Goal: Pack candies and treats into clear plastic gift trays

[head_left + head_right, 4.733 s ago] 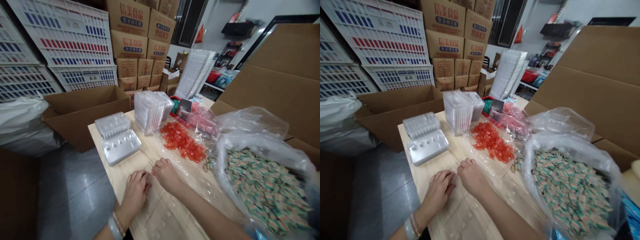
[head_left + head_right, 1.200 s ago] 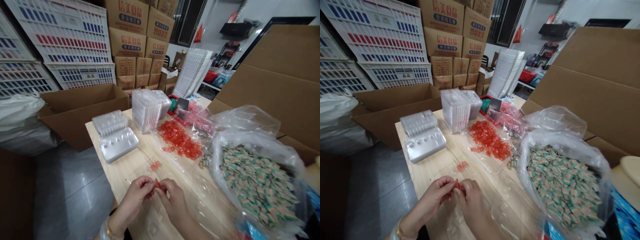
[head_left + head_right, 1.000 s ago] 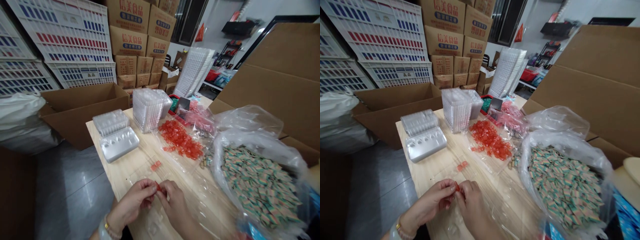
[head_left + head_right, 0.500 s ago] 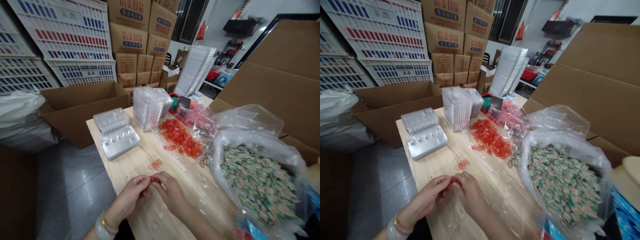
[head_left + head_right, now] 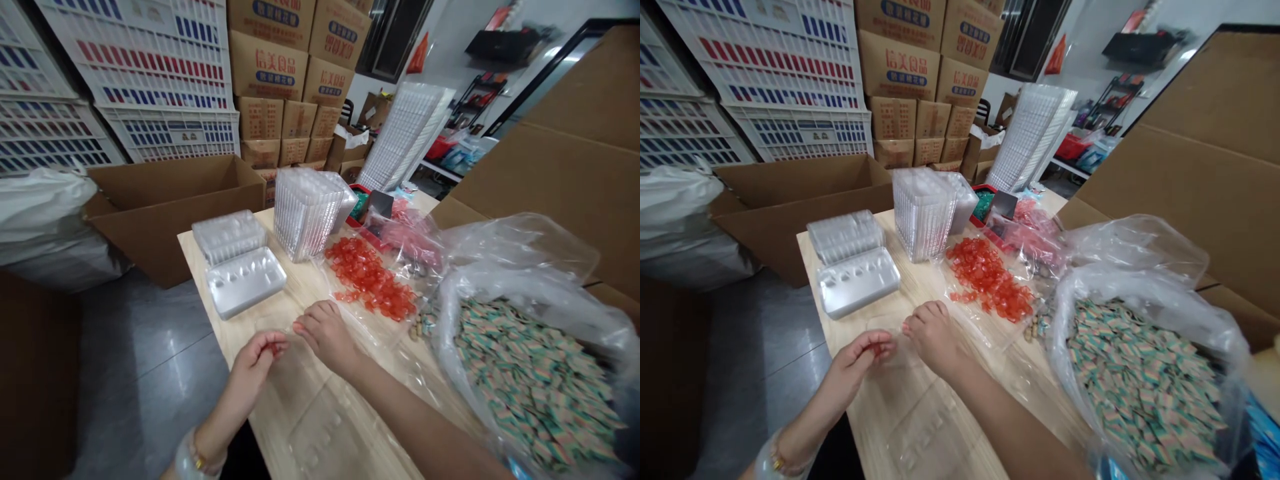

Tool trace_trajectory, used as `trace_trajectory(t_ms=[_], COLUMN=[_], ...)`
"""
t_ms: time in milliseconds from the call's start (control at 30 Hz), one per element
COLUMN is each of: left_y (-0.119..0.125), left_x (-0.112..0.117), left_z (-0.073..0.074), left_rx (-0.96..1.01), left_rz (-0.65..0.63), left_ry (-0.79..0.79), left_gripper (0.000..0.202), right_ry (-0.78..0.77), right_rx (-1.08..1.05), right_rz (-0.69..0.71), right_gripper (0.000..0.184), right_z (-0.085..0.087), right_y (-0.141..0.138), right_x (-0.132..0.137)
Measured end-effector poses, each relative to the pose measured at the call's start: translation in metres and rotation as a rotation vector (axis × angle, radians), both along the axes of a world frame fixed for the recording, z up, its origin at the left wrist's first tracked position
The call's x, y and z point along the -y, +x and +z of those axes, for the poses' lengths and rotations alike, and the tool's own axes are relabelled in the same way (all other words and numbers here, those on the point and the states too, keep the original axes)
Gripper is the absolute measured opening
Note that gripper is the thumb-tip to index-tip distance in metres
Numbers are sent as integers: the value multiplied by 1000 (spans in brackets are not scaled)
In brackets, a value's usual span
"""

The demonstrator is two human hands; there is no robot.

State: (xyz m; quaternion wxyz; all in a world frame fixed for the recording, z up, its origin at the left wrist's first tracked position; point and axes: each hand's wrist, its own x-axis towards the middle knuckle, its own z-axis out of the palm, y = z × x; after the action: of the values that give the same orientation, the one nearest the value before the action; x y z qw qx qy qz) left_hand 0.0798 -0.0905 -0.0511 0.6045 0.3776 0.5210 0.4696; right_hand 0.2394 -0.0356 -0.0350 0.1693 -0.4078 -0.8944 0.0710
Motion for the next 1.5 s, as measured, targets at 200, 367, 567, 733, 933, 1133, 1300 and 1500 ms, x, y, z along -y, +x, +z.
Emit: trace_trajectory(t_ms=[200,367,567,733,933,1133,1300,1500], left_y=[-15,-6,2,-23,-27,-25,-25,-20], left_x=[-13,-7,-4,-8,-7,-7,-5,3], left_z=[-9,-2,9,-4,-29,-36,-33,-19], left_rx=[-275,-117,-53,-757,-1030,-1081,-1143,-1226], left_rz=[164,166,29,11,-113,-85,-85,-113], left_ry=[69,-22,-69,397,527,593,621,740], left_gripper=[23,22,24,29,25,23,24,30], right_ry=[-42,-124,-403,-175,-78,-137,-105,30], right_rx=[115,-126,-587,-229,-67,-137,-65,-174], right_rz=[37,-47,-110,-53,67,59,39,-298], right_gripper=[13,29,9,14,16,16,19,30], right_z=[-20,-4,10,-1,-23,-26,-24,-16], right_y=[-13,-15,-24,-27,-28,-24,-31,24], right_x=[-9,14,31,7,7,14,18,-5])
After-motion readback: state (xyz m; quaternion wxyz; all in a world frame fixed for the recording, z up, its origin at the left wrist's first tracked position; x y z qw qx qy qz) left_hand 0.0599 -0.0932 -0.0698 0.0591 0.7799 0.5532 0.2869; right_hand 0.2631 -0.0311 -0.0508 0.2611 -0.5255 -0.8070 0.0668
